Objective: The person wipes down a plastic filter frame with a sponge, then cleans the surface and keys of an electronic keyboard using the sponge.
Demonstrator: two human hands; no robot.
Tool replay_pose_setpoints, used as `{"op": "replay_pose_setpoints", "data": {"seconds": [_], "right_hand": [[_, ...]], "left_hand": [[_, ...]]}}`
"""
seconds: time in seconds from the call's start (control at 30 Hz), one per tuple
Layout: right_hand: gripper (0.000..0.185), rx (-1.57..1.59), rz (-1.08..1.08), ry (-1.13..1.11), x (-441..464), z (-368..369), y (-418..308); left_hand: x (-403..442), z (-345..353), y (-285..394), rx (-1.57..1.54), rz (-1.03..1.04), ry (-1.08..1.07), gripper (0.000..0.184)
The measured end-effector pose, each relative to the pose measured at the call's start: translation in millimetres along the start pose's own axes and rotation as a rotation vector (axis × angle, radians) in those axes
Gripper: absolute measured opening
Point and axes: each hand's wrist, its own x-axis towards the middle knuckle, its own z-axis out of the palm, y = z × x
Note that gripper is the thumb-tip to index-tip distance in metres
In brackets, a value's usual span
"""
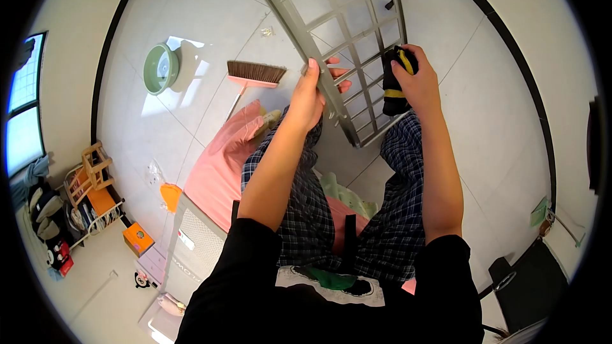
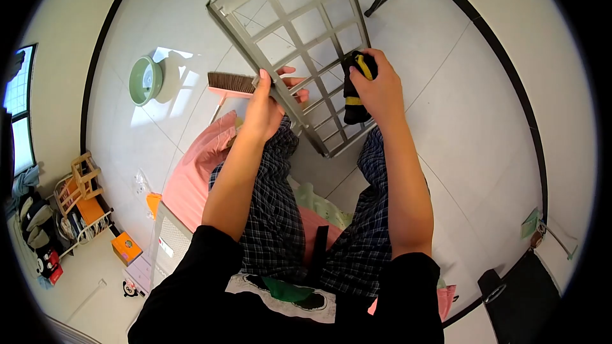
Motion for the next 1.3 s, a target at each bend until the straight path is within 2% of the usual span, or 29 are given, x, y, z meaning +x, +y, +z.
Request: {"op": "replay_pose_setpoints", "data": {"seconds": [0.1,0.17,0.27,0.33,0.4,0.47,0.57,0.63,0.7,0.73,0.93,1.0,1.07,1.13,1.2,1.23,1.3], "right_hand": [[0.04,0.057,0.045,-0.013,3.5,0.3,7.0],[0.04,-0.228,0.045,-0.08,6.2,-2.4,13.8],[0.041,-0.383,0.124,-0.201,0.6,-6.4,15.7],[0.038,-0.339,0.064,-0.117,-1.5,-0.2,4.8],[0.035,-0.039,-0.256,0.071,-2.0,4.6,-12.1],[0.032,0.088,-0.359,0.075,-8.9,9.1,-27.7],[0.031,0.053,-0.445,0.174,-11.6,11.7,-32.8],[0.032,-0.133,-0.474,0.327,-9.2,7.3,-35.5],[0.033,-0.226,-0.485,0.33,-6.3,-0.1,-33.7],[0.035,-0.316,-0.496,0.332,-6.0,-4.8,-32.5],[0.04,-0.483,-0.487,0.207,-10.1,-14.7,-31.7],[0.041,-0.523,-0.513,0.194,-9.9,-15.8,-27.6],[0.042,-0.578,-0.524,0.081,-11.4,-12.5,-22.7],[0.037,-0.589,-0.549,0.062,-16.8,-6.5,-22.6],[0.03,-0.663,-0.609,-0.132,-26.3,3.3,-23.8],[0.023,-0.636,-0.661,-0.13,-33.3,11.7,-20.7],[0.024,-0.621,-0.667,-0.133,-33.8,11.8,-19.0]], "left_hand": [[-1.7,6.5,1.3,0.065,0.048,0.041,0.061],[-1.9,7.8,1.9,0.091,0.071,0.061,0.058],[-0.8,6.7,0.0,0.277,0.11,0.16,0.048],[0.1,6.1,-1.3,0.54,0.029,0.215,0.042],[-2.7,8.4,-5.3,0.655,-0.003,0.211,0.04],[-4.3,11.2,-13.8,0.818,-0.037,0.134,0.039],[-6.7,20.0,-16.7,0.763,-0.088,0.045,0.038],[-9.4,23.4,-18.0,0.728,-0.113,-0.017,0.039],[-11.4,23.7,-19.3,0.696,-0.099,-0.224,0.04],[-12.4,24.7,-18.1,0.693,-0.103,-0.226,0.04],[-15.6,23.8,-17.6,0.623,-0.101,-0.301,0.04],[-16.0,22.4,-22.1,0.62,-0.099,-0.229,0.04],[-17.1,24.6,-21.9,0.668,-0.111,-0.222,0.037],[-15.3,24.5,-22.7,0.718,-0.122,-0.22,0.035],[-11.6,16.2,-27.2,0.684,-0.1,-0.161,0.039],[-10.6,13.4,-27.7,0.688,-0.103,-0.165,0.039],[-9.6,8.0,-27.4,0.651,-0.053,-0.194,0.039]]}}
